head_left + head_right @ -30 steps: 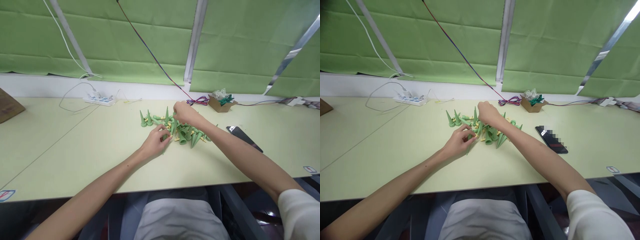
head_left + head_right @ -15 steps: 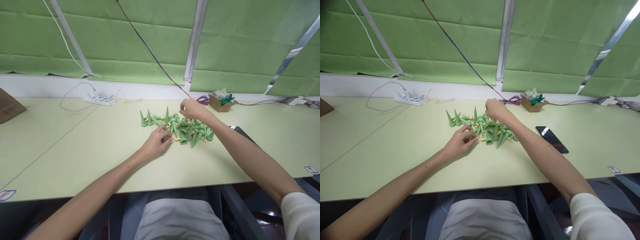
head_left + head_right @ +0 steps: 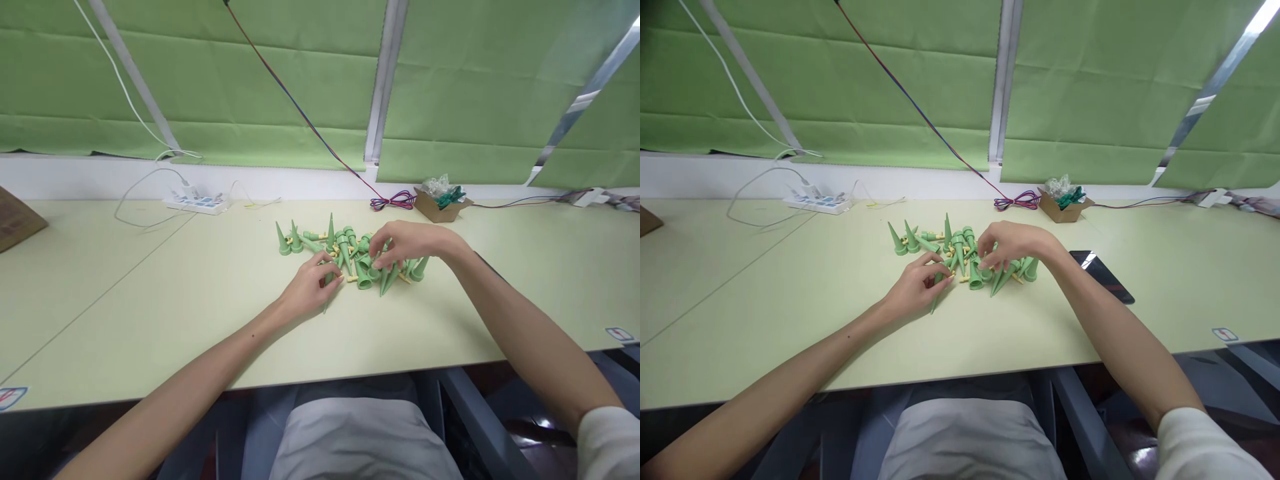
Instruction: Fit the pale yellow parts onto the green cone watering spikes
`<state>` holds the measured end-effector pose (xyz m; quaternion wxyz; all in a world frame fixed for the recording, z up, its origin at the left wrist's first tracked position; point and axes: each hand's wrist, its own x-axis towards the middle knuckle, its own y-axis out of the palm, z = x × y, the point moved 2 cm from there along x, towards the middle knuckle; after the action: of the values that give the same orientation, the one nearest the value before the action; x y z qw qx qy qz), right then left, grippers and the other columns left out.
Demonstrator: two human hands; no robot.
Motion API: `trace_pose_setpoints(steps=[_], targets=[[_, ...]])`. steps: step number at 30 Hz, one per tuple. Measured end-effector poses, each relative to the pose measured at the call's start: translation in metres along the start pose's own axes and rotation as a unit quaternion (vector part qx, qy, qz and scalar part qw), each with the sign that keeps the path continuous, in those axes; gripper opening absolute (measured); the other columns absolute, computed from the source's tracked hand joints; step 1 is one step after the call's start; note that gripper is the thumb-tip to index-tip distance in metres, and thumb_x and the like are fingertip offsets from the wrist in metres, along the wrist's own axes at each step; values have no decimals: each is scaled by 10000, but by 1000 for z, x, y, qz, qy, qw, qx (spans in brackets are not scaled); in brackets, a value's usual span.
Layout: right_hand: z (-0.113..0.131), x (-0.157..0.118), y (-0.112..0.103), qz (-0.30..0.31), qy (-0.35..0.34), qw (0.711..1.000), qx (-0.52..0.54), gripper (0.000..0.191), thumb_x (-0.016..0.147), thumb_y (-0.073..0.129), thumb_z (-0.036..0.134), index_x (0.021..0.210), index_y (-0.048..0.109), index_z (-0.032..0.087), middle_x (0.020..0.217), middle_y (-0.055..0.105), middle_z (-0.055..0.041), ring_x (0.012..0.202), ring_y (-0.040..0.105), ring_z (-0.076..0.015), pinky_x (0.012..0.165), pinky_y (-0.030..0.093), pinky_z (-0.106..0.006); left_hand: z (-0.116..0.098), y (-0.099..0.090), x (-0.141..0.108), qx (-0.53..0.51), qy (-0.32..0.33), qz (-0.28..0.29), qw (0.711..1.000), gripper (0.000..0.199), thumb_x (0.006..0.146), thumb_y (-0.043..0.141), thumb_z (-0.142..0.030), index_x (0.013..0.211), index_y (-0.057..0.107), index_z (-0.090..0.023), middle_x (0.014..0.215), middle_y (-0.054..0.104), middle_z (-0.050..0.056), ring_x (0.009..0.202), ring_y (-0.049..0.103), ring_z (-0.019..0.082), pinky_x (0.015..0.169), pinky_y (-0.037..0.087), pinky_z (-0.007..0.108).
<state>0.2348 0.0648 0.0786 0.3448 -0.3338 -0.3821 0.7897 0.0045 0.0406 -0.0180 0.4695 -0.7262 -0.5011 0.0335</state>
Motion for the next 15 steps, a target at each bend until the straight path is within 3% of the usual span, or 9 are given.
trace_pose_setpoints(steps=[3, 6, 15], targets=[[6, 4, 6, -25, -42, 998, -27, 111, 794, 626, 242, 782, 714, 176, 722, 736, -25, 671, 677, -163, 588, 454, -220, 1, 0, 0, -1, 1, 2, 1000, 211, 927, 554, -349, 875, 694, -200, 1025, 567, 49, 544, 485, 73, 560, 461, 279], [11, 11, 10, -73, -69, 993, -61, 157, 788, 580, 201, 676, 684, 167, 674, 722, -20, 646, 647, -150, 581, 422, -223, 1, 0, 0, -1, 3, 3, 1000, 201, 927, 555, -343, 886, 692, -202, 1035, 564, 48, 541, 484, 71, 555, 458, 276], [18, 21, 18, -168, -87, 982, 14, 130, 770, 551, 167, 651, 605, 159, 657, 715, -26, 669, 697, -161, 582, 459, -212, 0, 0, 0, 2, -2, -2, 1000, 213, 926, 561, -355, 876, 690, -192, 1047, 553, 48, 515, 456, 56, 546, 443, 272]])
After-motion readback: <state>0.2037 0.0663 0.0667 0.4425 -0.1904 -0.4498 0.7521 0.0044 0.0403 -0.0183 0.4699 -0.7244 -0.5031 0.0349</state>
